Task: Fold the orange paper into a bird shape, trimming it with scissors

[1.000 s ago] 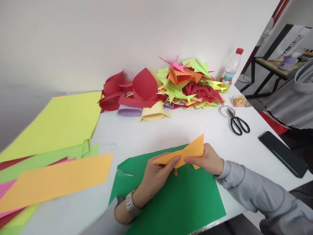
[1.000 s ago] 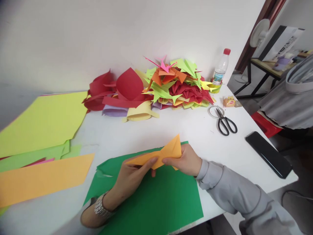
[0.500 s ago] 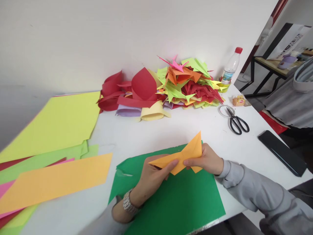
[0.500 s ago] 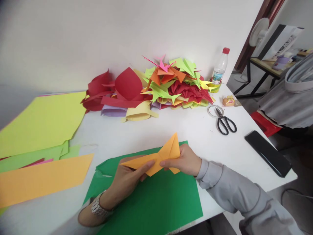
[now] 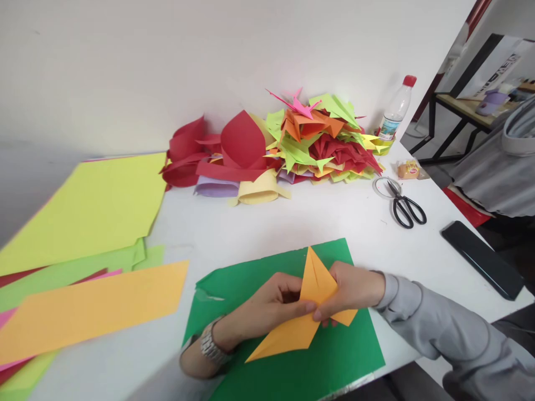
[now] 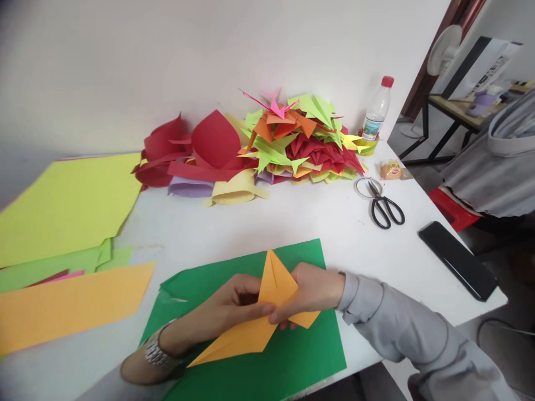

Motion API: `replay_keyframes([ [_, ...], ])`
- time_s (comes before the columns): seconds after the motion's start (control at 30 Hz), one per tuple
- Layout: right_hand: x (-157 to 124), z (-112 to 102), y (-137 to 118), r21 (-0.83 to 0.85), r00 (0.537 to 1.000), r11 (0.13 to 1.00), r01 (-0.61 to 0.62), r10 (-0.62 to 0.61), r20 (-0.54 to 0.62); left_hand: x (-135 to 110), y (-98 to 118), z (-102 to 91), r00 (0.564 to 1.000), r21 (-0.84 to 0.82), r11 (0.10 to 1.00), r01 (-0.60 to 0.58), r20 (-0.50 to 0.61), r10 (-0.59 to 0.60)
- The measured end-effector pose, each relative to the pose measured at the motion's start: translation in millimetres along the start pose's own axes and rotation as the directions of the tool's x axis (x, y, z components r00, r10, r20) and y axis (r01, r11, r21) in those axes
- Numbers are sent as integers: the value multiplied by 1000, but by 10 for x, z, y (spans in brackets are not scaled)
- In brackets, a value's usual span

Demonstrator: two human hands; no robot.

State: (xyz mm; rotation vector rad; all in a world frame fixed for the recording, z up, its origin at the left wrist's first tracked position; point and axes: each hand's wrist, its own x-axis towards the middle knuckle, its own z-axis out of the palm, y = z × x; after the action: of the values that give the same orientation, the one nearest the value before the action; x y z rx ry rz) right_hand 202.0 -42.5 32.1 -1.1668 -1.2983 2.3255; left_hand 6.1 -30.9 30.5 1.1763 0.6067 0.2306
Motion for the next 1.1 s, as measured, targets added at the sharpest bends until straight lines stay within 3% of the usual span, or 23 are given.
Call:
replay_keyframes([
  [0.13, -17, -14, 13, -208, 992, 976, 60, -82, -99, 12, -16, -5, 996, 51, 998, -24, -84, 28],
  [0.23, -33, -25, 13, -308, 984, 947, 94, -136, -118, 27, -51, -13, 995, 94, 995, -42, -87, 51],
  [0.43, -9, -59, 43, -192, 974, 969, 154, -182, -135, 32, -89, -30, 960, 95, 995, -20, -278, 46],
  [0.6, 9, -97, 17, -138, 984, 982, 130, -145, -105, 29, -75, -38, 967, -35, 999, -9, -255, 0],
  [0.77, 0, -195, -30, -184, 961, 965, 185, -217, -170, 23, -82, -105, 931, -196, 980, -21, -362, -52],
  [1.0, 35, -216, 5, -87, 949, 965, 247, -259, -181, 33, -77, -97, 914, -268, 958, -103, -406, -16],
  [1.1, 55, -174, 13, -1, 916, 944, 329, -319, -243, 69, -121, -75, 905, -278, 937, -213, -417, 82],
])
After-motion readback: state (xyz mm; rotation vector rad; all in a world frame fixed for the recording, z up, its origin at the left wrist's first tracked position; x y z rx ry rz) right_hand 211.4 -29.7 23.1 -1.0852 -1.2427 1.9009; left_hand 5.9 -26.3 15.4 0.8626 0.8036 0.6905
